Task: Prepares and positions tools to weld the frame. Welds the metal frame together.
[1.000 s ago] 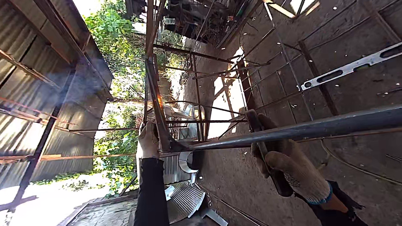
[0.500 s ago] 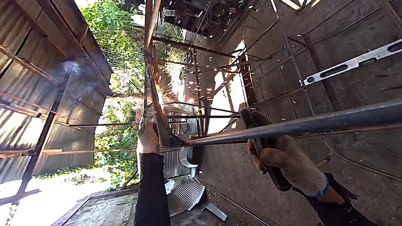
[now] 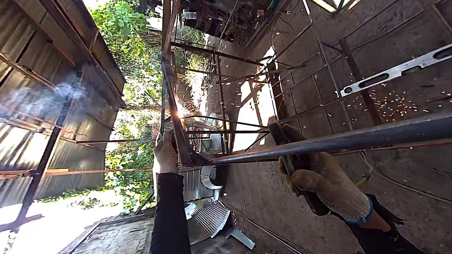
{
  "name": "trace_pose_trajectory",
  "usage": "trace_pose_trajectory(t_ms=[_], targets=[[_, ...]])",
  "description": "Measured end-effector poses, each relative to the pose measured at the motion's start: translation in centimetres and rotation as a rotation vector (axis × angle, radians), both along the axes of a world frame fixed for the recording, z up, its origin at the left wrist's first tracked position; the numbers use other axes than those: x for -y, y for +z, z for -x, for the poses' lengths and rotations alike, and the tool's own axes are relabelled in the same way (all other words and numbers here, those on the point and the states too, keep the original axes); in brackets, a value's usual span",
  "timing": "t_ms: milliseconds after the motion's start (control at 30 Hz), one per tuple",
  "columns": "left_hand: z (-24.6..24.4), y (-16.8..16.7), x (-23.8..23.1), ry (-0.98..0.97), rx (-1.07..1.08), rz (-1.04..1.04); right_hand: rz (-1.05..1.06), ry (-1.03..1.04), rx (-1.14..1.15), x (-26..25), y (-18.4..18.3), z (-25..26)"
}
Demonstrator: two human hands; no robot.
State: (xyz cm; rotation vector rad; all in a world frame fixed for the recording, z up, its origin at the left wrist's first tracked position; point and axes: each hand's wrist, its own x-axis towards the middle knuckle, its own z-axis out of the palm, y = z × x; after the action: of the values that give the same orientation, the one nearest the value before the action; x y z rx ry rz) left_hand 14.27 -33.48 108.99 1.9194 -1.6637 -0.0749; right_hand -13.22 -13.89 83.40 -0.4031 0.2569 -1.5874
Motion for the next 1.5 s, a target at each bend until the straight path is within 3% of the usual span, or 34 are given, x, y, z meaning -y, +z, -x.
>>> trace_pose_trajectory(t_ms=[433, 833, 1300, 1500], targets=[[0.2, 0.0, -0.5, -0.018, -0.02, -0.002, -0.028, -0.039, -0.01, -0.5, 0.3, -0.4], [-0.1, -0.1, -0.5, 0.003, -0.039, 0.007, 0.001, 0.05, 0.092, -4.4, -3.1, -2.0], [-0.2, -0.2, -1.2, -0.02, -0.04, 0.008, 0.054, 0.135, 0.08, -3.1, -3.1, -1.0], [-0.2, -0.2, -0.8, -0.034, -0.083, 0.027, 0.045, 0.078, -0.013, -3.1, -3.0, -0.9]])
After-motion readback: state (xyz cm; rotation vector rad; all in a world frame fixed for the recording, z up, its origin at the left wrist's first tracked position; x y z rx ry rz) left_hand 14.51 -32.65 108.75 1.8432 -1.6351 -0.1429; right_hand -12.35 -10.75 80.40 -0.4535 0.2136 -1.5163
